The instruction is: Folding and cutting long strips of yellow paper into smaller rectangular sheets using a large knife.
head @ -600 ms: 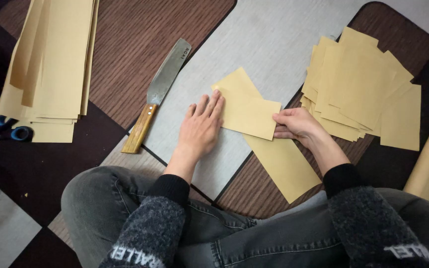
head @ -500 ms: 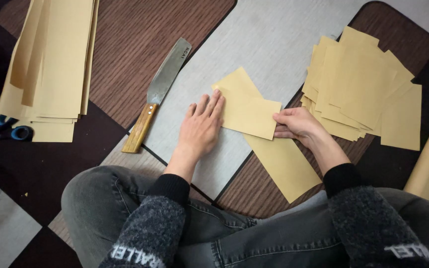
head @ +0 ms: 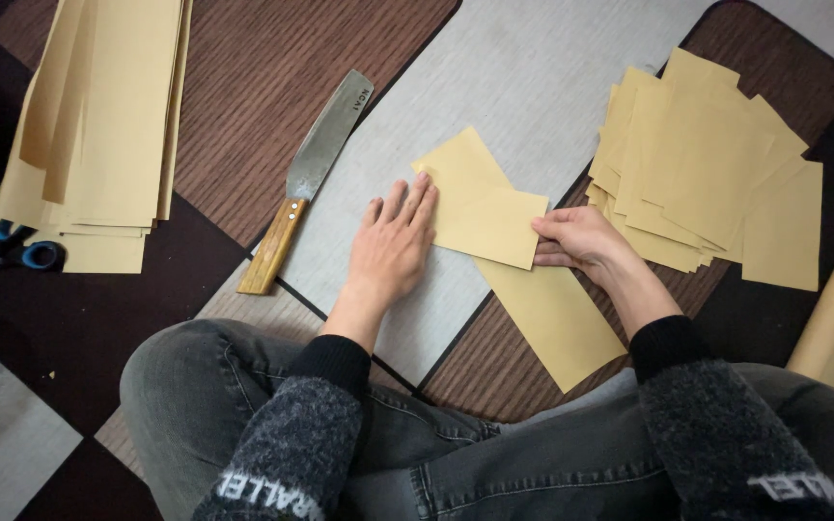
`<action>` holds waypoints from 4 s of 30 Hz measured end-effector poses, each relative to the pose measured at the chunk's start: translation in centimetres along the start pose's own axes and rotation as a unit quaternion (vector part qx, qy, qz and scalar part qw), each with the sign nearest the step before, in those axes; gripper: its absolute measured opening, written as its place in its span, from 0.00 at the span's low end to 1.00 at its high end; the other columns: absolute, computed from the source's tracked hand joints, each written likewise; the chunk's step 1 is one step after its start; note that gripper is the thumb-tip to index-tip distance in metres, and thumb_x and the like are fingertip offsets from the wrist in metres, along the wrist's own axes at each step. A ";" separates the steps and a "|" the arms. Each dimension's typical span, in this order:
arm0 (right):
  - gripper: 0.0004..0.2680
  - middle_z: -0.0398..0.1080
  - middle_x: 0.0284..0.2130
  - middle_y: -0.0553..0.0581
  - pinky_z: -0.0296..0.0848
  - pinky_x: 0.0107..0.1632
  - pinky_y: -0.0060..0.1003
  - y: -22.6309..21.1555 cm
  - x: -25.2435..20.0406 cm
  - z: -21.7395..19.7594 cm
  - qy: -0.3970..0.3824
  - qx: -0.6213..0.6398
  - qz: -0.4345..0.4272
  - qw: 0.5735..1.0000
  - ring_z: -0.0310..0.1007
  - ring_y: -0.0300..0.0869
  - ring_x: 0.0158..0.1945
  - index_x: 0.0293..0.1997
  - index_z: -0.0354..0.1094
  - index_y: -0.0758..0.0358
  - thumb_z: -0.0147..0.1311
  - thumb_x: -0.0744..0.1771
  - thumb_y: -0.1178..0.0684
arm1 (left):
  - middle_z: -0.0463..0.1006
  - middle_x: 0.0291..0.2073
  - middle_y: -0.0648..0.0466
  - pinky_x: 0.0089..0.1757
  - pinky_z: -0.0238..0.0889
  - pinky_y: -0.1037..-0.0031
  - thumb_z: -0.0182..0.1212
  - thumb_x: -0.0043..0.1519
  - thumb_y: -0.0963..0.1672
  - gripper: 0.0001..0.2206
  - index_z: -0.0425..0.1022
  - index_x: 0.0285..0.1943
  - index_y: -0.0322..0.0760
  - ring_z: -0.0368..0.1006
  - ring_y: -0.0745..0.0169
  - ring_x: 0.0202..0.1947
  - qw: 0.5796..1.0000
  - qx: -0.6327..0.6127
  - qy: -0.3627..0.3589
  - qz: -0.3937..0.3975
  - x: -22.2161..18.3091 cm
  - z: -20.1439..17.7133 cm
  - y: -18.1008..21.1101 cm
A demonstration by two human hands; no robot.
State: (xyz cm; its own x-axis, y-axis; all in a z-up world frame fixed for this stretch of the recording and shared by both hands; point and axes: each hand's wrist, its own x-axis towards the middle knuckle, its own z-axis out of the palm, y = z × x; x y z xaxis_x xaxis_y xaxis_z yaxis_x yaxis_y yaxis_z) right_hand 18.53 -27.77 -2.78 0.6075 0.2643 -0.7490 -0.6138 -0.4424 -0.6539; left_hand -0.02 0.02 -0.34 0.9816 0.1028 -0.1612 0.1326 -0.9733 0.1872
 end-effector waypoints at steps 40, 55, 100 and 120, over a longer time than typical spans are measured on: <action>0.13 0.80 0.42 0.73 0.90 0.41 0.51 0.8 0.0 -2.5 0.076 -0.129 0.016 0.989 0.87 0.60 0.38 0.56 0.76 0.77 0.66 0.71 0.53 | 0.42 0.93 0.54 0.78 0.24 0.31 0.34 0.80 0.54 0.32 0.44 0.94 0.44 0.29 0.42 0.91 0.994 -0.086 -0.067 -0.011 -1.3 0.4 3.3; 0.13 0.79 0.59 0.60 0.79 0.63 0.56 -1.7 -4.2 8.3 0.086 -0.556 -0.499 0.659 0.77 0.62 0.64 0.64 0.78 0.56 0.51 0.74 0.47 | 0.43 0.92 0.53 0.78 0.26 0.31 0.34 0.80 0.56 0.33 0.45 0.94 0.44 0.33 0.47 0.91 0.995 -0.082 -0.048 0.007 -1.5 1.1 3.0; 0.19 0.66 0.70 0.60 0.77 0.63 0.61 0.9 -4.6 13.6 0.121 -0.685 -0.396 0.600 0.66 0.58 0.74 0.79 0.63 0.32 0.45 0.75 0.44 | 0.65 0.82 0.33 0.76 0.45 0.40 0.52 0.73 0.57 0.33 0.60 0.88 0.50 0.57 0.34 0.84 0.993 0.061 -0.077 0.070 -6.1 0.2 3.5; 0.20 0.63 0.61 0.54 0.76 0.57 0.62 -0.8 -2.0 14.6 0.143 -0.652 -0.341 0.662 0.62 0.53 0.69 0.78 0.67 0.32 0.44 0.73 0.47 | 0.65 0.83 0.33 0.75 0.45 0.42 0.53 0.72 0.57 0.32 0.64 0.87 0.53 0.56 0.32 0.85 0.991 0.065 -0.102 0.059 -5.7 0.1 4.1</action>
State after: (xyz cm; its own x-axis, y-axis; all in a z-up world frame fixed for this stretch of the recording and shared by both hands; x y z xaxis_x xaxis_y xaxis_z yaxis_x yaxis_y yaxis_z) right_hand 10.49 -15.41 -2.29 0.7038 0.6936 -0.1537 0.6966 -0.7162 -0.0420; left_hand -5.11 -4.55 1.24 0.9389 -0.0444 -0.3413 -0.0138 -0.9957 0.0916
